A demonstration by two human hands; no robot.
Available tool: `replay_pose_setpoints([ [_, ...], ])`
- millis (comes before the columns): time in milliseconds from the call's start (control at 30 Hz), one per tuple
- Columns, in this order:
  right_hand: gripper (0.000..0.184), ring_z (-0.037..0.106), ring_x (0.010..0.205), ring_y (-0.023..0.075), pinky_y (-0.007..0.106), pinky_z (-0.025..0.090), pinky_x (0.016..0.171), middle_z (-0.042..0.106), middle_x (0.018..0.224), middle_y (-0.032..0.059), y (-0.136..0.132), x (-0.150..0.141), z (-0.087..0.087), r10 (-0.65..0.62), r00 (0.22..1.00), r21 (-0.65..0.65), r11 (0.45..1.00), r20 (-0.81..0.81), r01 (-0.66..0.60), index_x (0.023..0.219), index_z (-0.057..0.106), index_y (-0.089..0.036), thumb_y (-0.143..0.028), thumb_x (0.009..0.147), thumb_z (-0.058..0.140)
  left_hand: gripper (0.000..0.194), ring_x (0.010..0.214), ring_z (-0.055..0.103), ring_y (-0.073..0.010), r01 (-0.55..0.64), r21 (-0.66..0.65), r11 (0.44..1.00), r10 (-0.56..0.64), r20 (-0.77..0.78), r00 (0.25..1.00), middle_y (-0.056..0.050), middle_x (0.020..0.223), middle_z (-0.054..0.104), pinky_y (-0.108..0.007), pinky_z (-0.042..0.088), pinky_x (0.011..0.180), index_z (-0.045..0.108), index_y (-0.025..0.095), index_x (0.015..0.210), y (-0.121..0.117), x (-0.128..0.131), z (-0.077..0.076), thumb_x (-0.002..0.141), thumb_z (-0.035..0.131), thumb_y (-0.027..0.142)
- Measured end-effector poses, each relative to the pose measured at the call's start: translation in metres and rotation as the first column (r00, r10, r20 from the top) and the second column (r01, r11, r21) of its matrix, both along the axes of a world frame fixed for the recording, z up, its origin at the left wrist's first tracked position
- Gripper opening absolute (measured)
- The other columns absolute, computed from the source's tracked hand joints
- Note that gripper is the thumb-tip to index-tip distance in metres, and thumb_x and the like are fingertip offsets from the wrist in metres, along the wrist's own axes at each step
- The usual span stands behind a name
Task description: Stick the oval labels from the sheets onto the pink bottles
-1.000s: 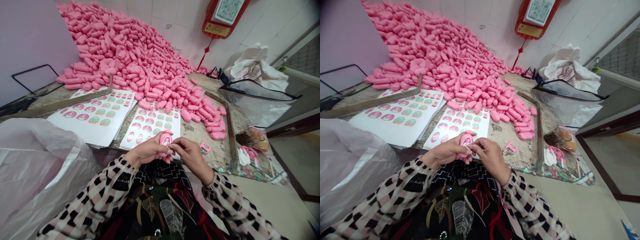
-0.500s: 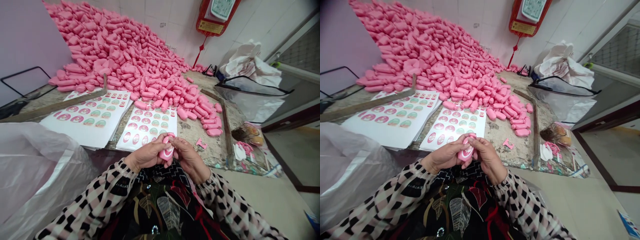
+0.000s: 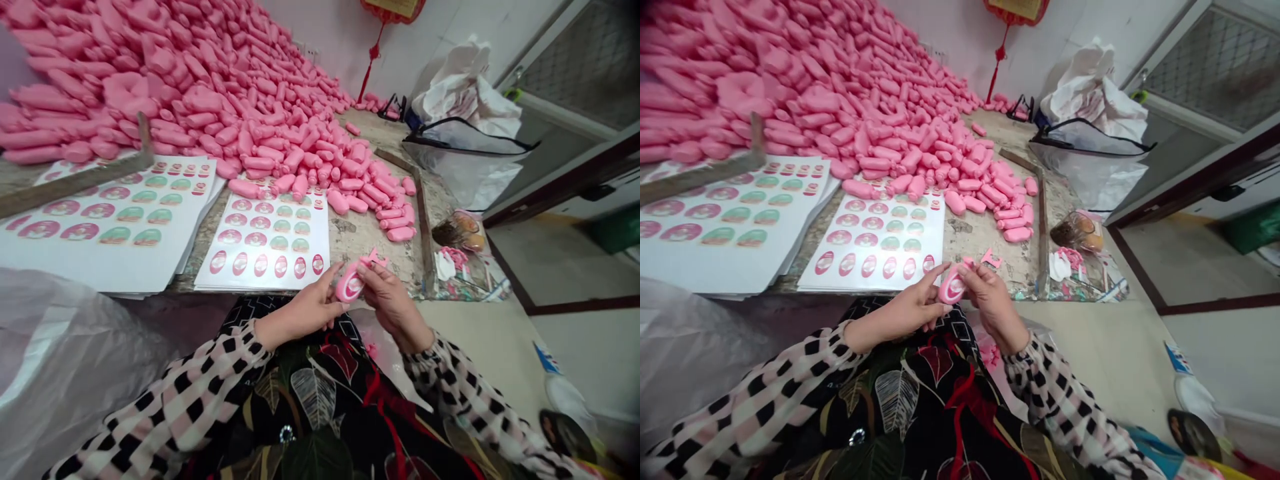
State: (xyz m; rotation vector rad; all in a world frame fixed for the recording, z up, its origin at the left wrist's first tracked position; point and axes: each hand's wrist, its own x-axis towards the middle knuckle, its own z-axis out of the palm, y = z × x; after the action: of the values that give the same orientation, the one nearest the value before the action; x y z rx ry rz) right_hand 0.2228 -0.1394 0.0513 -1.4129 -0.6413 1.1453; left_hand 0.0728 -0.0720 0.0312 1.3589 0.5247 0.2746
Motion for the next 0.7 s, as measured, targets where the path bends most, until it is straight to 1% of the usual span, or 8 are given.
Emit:
replay_pose_setpoints([
  [67, 0.025, 0.051, 0.059, 0.0091, 0.021, 0.041, 0.057, 0.059, 0.068, -0.0022, -0.023, 0.023, -0.002, 0.036, 0.976, -0.03, 0.999, 0.216, -0.03, 0.084, 0.061, -0.017, -0.039, 0.071, 0.065, 0.076, 0.045, 0.047, -0.0087, 0.008, 0.028, 1.0, -0.007, -0.054, 0.998, 0.005, 0.063, 0.05, -0.02, 0.039, 0.043, 0.017, 0.026, 0.141, -0.001, 0.0, -0.006, 0.077, 0.057, 0.03],
  [133, 0.028, 0.055, 0.069, 0.0129, 0.025, 0.043, 0.067, 0.062, 0.076, 0.0, -0.05, 0.044, -0.014, 0.168, 0.913, -0.156, 0.981, 0.371, -0.117, 0.088, 0.064, -0.017, -0.04, 0.071, 0.066, 0.069, 0.047, 0.048, -0.0093, -0.003, 0.047, 0.999, 0.006, -0.078, 0.997, 0.005, 0.062, 0.049, -0.02, 0.039, 0.045, 0.025, 0.025, 0.139, 0.001, 0.0, -0.011, 0.078, 0.054, 0.031],
  [300, 0.034, 0.06, 0.068, 0.0205, 0.031, 0.044, 0.066, 0.066, 0.073, 0.0048, -0.12, 0.073, -0.081, 0.412, 0.779, -0.516, 0.846, 0.474, -0.134, 0.084, 0.066, -0.016, -0.047, 0.072, 0.059, 0.054, 0.048, 0.045, -0.0092, -0.03, 0.025, 0.999, 0.031, -0.051, 0.998, 0.004, 0.06, 0.047, -0.019, 0.036, 0.045, 0.045, 0.023, 0.129, 0.004, 0.002, -0.018, 0.076, 0.055, 0.031],
  [400, 0.037, 0.062, 0.079, 0.0273, 0.036, 0.044, 0.072, 0.068, 0.091, 0.0114, -0.138, 0.075, -0.104, 0.498, 0.672, -0.665, 0.747, 0.547, -0.013, 0.093, 0.068, -0.016, -0.039, 0.065, 0.066, 0.051, 0.049, 0.044, -0.0094, -0.041, 0.012, 0.999, 0.041, -0.048, 0.998, 0.004, 0.059, 0.046, -0.019, 0.035, 0.046, 0.05, 0.023, 0.125, 0.003, 0.002, -0.021, 0.075, 0.056, 0.03],
  [467, 0.035, 0.061, 0.086, 0.0294, 0.038, 0.043, 0.076, 0.067, 0.097, 0.0119, -0.131, 0.073, -0.098, 0.536, 0.614, -0.67, 0.742, 0.579, -0.016, 0.094, 0.069, -0.019, -0.035, 0.064, 0.067, 0.051, 0.049, 0.044, -0.0095, -0.035, 0.021, 0.999, 0.037, -0.067, 0.997, 0.005, 0.06, 0.045, -0.02, 0.035, 0.047, 0.05, 0.023, 0.125, 0.002, 0.001, -0.022, 0.075, 0.056, 0.031],
  [533, 0.026, 0.061, 0.084, 0.0266, 0.037, 0.043, 0.076, 0.069, 0.091, 0.0082, -0.107, 0.069, -0.075, 0.534, 0.644, -0.58, 0.797, 0.548, -0.167, 0.089, 0.069, -0.021, -0.036, 0.068, 0.064, 0.051, 0.049, 0.044, -0.0099, -0.032, 0.046, 0.998, 0.035, -0.086, 0.996, 0.005, 0.059, 0.045, -0.02, 0.036, 0.048, 0.05, 0.023, 0.125, 0.001, 0.001, -0.021, 0.076, 0.055, 0.033],
  [633, 0.024, 0.06, 0.075, 0.02, 0.033, 0.045, 0.071, 0.067, 0.08, 0.0021, -0.047, 0.064, -0.031, 0.422, 0.754, -0.298, 0.904, 0.504, -0.306, 0.085, 0.068, -0.021, -0.04, 0.071, 0.061, 0.049, 0.049, 0.044, -0.0108, -0.059, 0.068, 0.996, 0.064, -0.078, 0.995, 0.004, 0.059, 0.045, -0.021, 0.035, 0.048, 0.052, 0.021, 0.123, -0.001, 0.002, -0.018, 0.076, 0.055, 0.034],
  [700, 0.026, 0.057, 0.069, 0.0171, 0.03, 0.044, 0.066, 0.065, 0.074, 0.0011, 0.003, 0.064, -0.009, 0.318, 0.717, -0.175, 0.947, 0.62, -0.269, 0.08, 0.067, -0.019, -0.042, 0.072, 0.059, 0.049, 0.049, 0.044, -0.0111, -0.08, 0.07, 0.994, 0.084, -0.068, 0.994, 0.004, 0.059, 0.045, -0.022, 0.035, 0.048, 0.053, 0.021, 0.122, -0.002, 0.003, -0.015, 0.075, 0.056, 0.034],
])
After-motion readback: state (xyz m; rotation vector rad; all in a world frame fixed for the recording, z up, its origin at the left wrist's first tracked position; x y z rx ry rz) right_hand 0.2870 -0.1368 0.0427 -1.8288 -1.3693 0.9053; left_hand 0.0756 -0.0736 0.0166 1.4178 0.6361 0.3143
